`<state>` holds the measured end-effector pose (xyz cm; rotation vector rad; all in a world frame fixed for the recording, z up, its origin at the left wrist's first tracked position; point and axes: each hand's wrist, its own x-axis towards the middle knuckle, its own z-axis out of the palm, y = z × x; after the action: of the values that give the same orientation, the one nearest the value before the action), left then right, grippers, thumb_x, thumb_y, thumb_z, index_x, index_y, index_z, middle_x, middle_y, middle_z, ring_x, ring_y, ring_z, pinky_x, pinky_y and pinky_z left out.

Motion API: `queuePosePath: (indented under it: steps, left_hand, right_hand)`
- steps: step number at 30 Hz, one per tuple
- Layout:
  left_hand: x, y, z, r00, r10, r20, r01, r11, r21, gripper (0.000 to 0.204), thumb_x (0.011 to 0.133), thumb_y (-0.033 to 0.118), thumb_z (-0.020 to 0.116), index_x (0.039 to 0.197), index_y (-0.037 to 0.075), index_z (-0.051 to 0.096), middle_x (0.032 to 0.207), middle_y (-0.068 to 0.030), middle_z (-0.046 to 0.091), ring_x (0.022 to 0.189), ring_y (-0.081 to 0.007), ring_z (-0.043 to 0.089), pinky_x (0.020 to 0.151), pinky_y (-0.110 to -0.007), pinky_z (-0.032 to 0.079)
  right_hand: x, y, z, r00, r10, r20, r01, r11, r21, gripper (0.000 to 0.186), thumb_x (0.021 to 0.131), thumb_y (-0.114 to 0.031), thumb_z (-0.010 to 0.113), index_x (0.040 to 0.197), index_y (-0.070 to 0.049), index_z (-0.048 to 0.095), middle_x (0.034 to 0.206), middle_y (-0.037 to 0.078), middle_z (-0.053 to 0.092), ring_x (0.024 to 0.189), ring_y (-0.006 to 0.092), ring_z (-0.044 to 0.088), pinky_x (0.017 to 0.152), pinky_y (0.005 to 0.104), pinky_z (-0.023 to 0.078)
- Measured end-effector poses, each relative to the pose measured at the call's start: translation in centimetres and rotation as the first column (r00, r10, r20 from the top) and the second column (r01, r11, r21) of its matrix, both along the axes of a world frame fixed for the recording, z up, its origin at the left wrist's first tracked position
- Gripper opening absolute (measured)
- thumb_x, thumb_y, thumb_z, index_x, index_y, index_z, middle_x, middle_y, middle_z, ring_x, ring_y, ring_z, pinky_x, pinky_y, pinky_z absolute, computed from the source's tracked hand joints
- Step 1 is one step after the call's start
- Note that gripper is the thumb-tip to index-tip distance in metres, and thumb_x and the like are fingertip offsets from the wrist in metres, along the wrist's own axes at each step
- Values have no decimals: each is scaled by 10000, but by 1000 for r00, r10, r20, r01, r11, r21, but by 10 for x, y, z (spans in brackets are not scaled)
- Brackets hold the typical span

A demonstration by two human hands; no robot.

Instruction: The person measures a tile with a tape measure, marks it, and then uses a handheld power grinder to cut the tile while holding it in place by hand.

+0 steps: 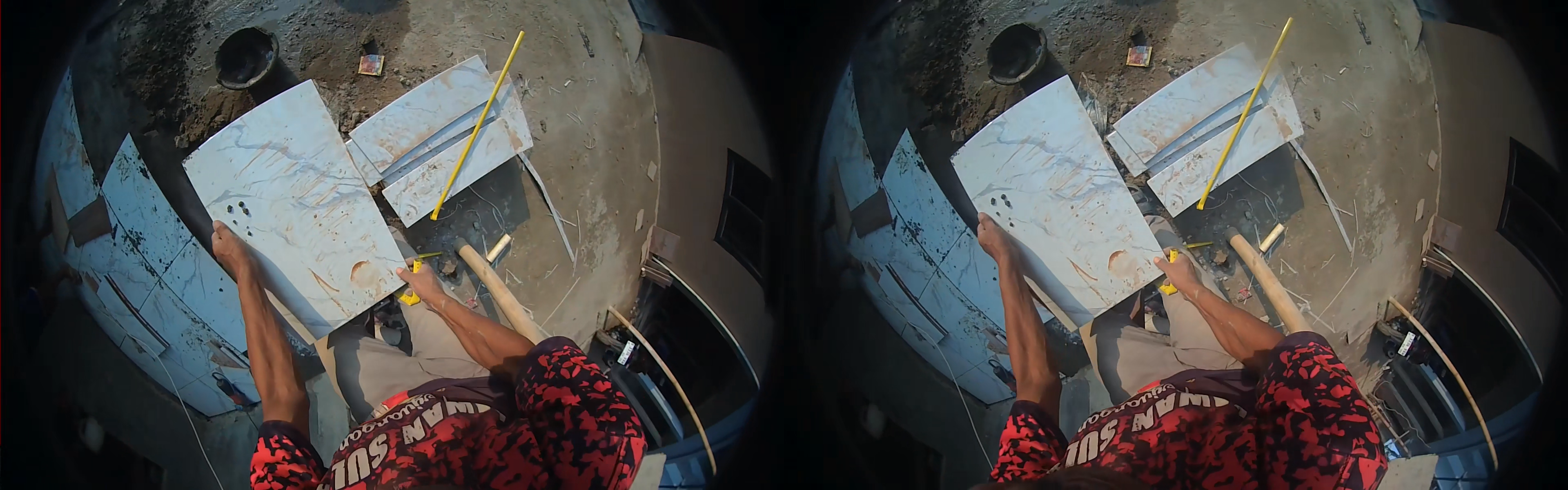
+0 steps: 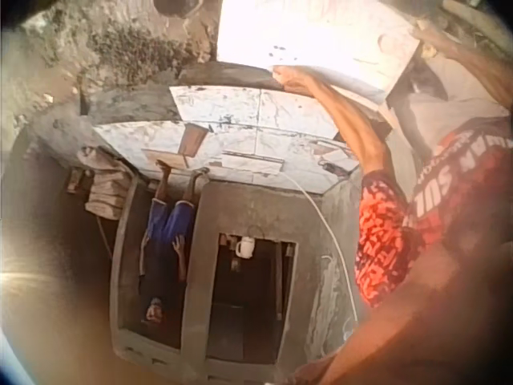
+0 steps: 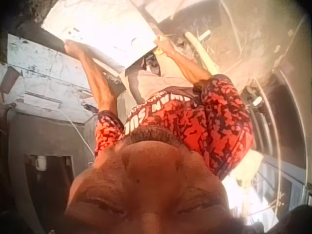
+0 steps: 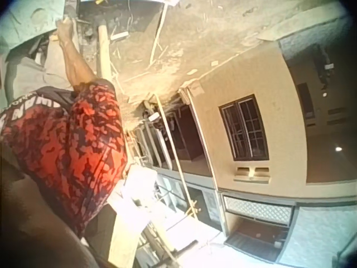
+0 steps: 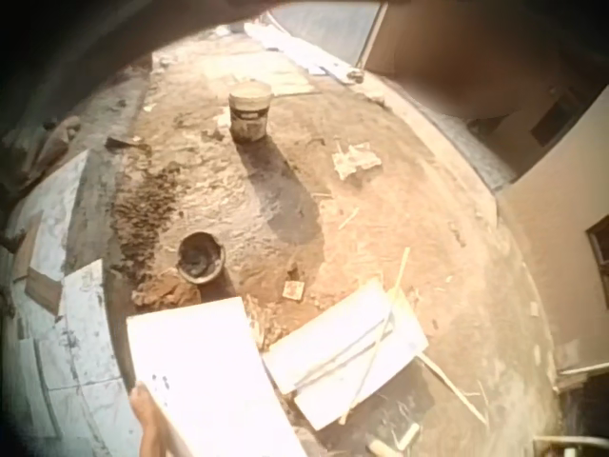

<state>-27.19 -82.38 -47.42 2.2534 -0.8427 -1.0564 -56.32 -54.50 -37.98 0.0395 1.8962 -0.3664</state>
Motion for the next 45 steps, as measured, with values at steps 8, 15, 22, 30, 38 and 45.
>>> queuePosePath:
  steps: [8, 15, 22, 30, 38, 45]
  left_hand:
    - [-70, -91, -17, 932, -362, 7, 358, 925, 128, 505, 950, 472, 500, 832, -8, 602, 715, -28, 535, 681, -138, 471, 643, -323, 408]
    - [-130, -147, -25, 811, -583, -42, 582, 799, 149, 505, 954, 458, 489, 907, -29, 615, 716, -92, 592, 647, -198, 521, 644, -367, 437]
    - [-187, -167, 2, 716, -332, -614, 576, 778, 252, 399, 909, 305, 664, 1108, -35, 596, 860, -63, 631, 690, -145, 568, 607, -308, 465]
    - [-203, -188, -9, 437, -132, -890, 715, 651, 255, 402, 921, 101, 614, 1282, 26, 454, 1114, -120, 610, 931, -229, 630, 795, -391, 547]
    - [-146, -174, -4, 418, -12, -909, 750, 569, 337, 543, 813, -24, 648, 1313, 0, 437, 1174, -146, 595, 1043, -278, 613, 943, -428, 515]
    - [-105, -158, 28, 574, -81, -815, 686, 592, 424, 531, 768, 88, 682, 1266, 11, 513, 1193, -121, 605, 1113, -278, 585, 1009, -453, 449]
  right_hand:
    - [3, -32, 23, 992, -83, 95, 68, 985, 156, 541, 771, -285, 763, 1162, 38, 575, 916, 110, 649, 673, 167, 636, 473, 288, 522]
    - [11, -47, 21, 958, -274, 90, 263, 958, 118, 450, 786, -214, 762, 1117, 20, 565, 870, 83, 637, 647, 135, 595, 475, 269, 474]
    - [-6, -43, 14, 847, -525, -86, 528, 849, 16, 258, 820, -123, 691, 1056, -20, 669, 790, 19, 644, 538, 61, 506, 414, 234, 406]
    - [-22, -37, 7, 859, -509, -58, 510, 860, 17, 342, 822, -175, 706, 1120, -14, 659, 828, 45, 662, 513, 80, 509, 410, 244, 405]
    - [-50, -22, -22, 928, -368, -50, 369, 929, 17, 305, 830, -212, 702, 1072, -27, 687, 756, 23, 641, 476, 85, 486, 398, 258, 392]
    - [-102, -25, -138, 818, -424, -388, 488, 870, 78, 456, 889, -379, 615, 1240, -88, 608, 911, 136, 688, 734, 238, 672, 580, 356, 537]
